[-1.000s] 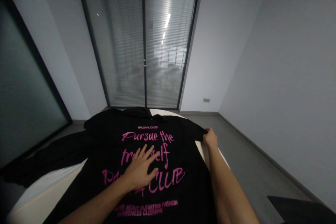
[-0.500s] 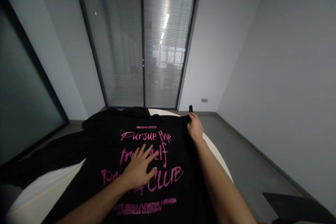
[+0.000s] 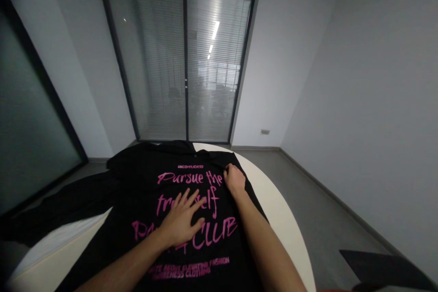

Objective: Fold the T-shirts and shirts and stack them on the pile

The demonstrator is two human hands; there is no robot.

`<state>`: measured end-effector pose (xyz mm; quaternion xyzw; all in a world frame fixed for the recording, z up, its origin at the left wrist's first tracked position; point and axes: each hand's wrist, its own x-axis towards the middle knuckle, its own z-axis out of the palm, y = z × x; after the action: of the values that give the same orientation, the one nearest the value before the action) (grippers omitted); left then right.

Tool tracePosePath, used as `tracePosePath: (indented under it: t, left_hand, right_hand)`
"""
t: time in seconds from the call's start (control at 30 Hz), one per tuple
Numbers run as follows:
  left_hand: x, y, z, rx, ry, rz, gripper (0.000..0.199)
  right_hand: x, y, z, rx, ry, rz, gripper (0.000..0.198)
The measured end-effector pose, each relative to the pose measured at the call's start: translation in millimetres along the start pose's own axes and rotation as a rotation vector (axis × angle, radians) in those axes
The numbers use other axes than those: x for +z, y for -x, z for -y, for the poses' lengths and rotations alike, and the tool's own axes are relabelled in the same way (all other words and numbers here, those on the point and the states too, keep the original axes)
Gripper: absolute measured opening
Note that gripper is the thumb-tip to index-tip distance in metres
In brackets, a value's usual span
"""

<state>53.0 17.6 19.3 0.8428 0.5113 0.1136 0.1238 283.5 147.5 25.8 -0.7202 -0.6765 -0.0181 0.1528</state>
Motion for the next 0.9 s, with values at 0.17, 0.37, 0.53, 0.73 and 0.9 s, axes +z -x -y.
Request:
tracePosePath:
  t: [0.17,0.37,0.53,0.73,0.9]
  left_hand:
    - [0,0,-1,0.004,0.007,0.005,0.065]
    - [2,-1,1,0.007,0.02,-0.007,0.064]
    - [2,-3,0,-0.018,0.031,-0.021,0.063]
    - [-1,-5,-1,-0.024,0.055,-0.015,0.065]
    - [1,-7,2,-0.034,0.09,-0.005,0.066]
  right_hand:
    - [5,-3,8,-0.075,0.011,-0.026,0.038]
    - [10,-26,26,-0.202,-0.011,0.028,0.036]
    - [18,-53,39,-0.272,-0.002,0.079,0.039]
    - [24,-82,50,-0.326,0.021,0.176,0.046]
    - [28,-100,67,-0.232,0.006,0.13,0.06]
